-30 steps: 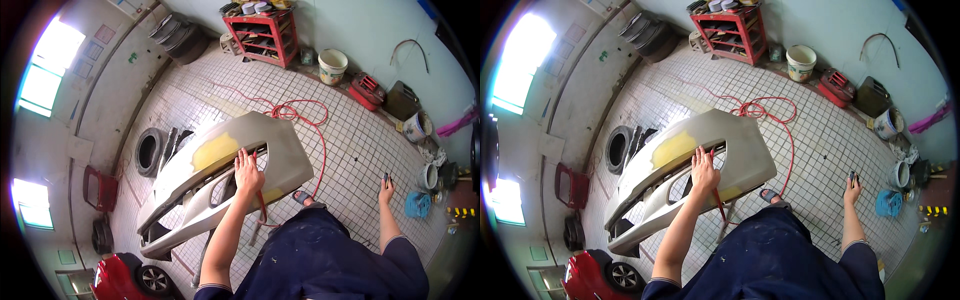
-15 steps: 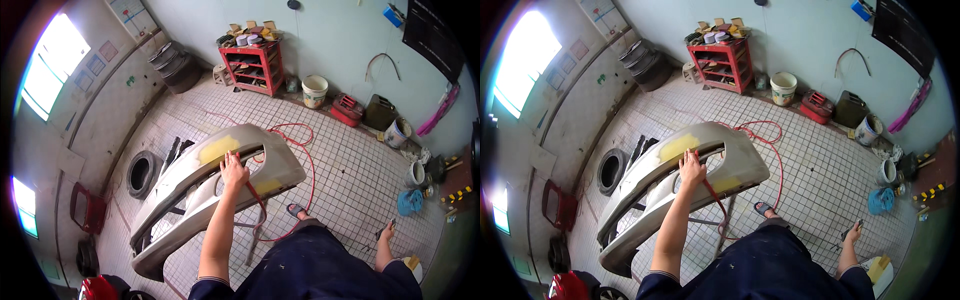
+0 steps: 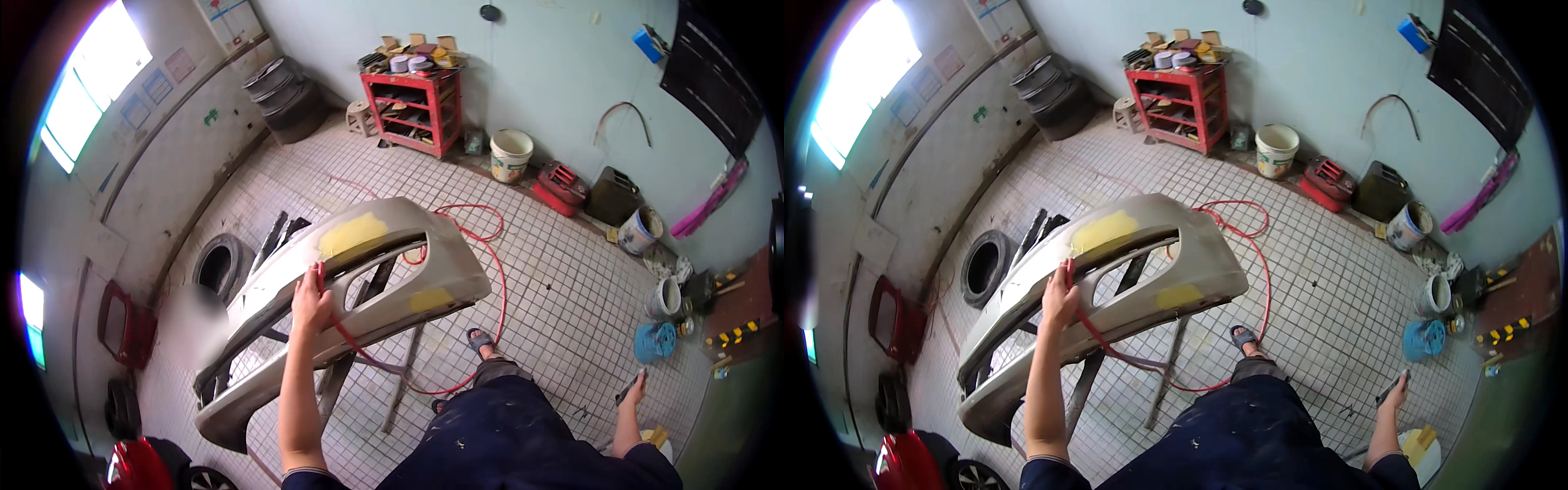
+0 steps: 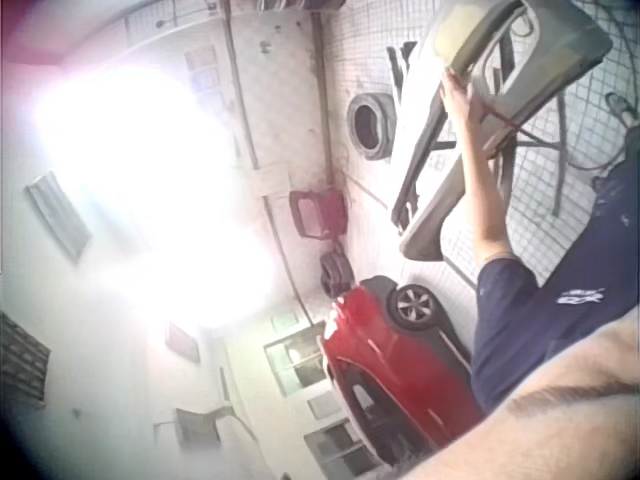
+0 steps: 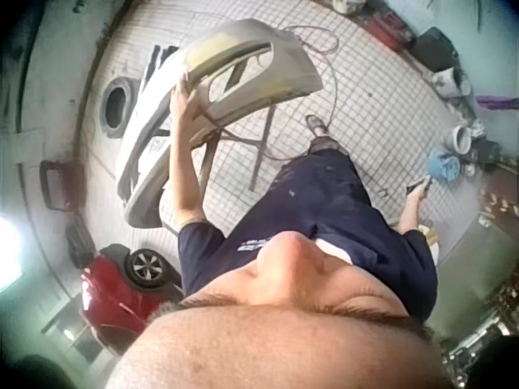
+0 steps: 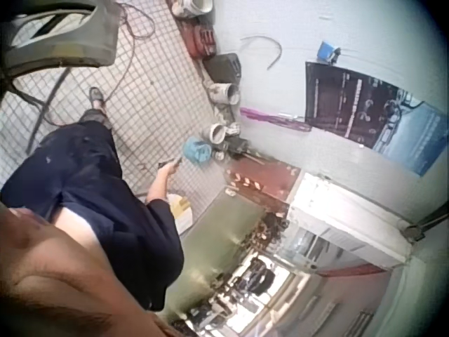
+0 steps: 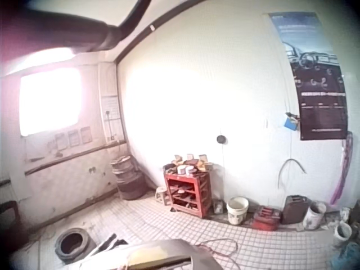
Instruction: The person uses a sanding block to manually sand the surface of a car bumper mounted on a stand. They repeatedly rub the sanding block over the yellow primer areas and the edges of the bumper to smooth the surface.
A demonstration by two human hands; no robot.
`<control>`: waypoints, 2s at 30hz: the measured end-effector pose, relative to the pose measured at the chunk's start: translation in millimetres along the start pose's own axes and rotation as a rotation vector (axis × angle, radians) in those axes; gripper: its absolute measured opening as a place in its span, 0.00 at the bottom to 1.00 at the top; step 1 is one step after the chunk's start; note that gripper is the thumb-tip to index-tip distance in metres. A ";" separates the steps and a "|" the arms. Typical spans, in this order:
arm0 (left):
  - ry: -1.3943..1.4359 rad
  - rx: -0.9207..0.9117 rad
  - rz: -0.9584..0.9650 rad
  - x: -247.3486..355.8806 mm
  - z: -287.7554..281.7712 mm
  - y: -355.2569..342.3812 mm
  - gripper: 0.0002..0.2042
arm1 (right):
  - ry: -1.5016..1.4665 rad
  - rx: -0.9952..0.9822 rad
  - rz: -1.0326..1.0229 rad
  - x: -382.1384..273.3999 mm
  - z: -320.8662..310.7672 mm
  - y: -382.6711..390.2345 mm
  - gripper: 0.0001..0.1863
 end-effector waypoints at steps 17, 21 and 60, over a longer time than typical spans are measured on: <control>-0.004 0.116 -0.075 0.3 -11.8 29.0 0.22 | 0.348 -1.482 -2.103 -89.2 583.6 602.7 0.31; -0.046 0.101 -0.138 2.9 -14.2 45.7 0.25 | 0.107 -1.541 -2.529 -62.4 630.7 654.5 0.30; -0.077 0.054 -0.113 -4.5 -6.1 34.1 0.37 | 0.423 -1.673 -2.373 -133.6 689.9 585.6 0.32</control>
Point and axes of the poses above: each hand's wrist, its own y-axis away from the middle knuckle, its own z-axis out of the palm, x = y × z, the point moved 4 cm from there along -y, towards the middle knuckle, and after that the axes turned 12 degrees about z, right-handed, at the moved point
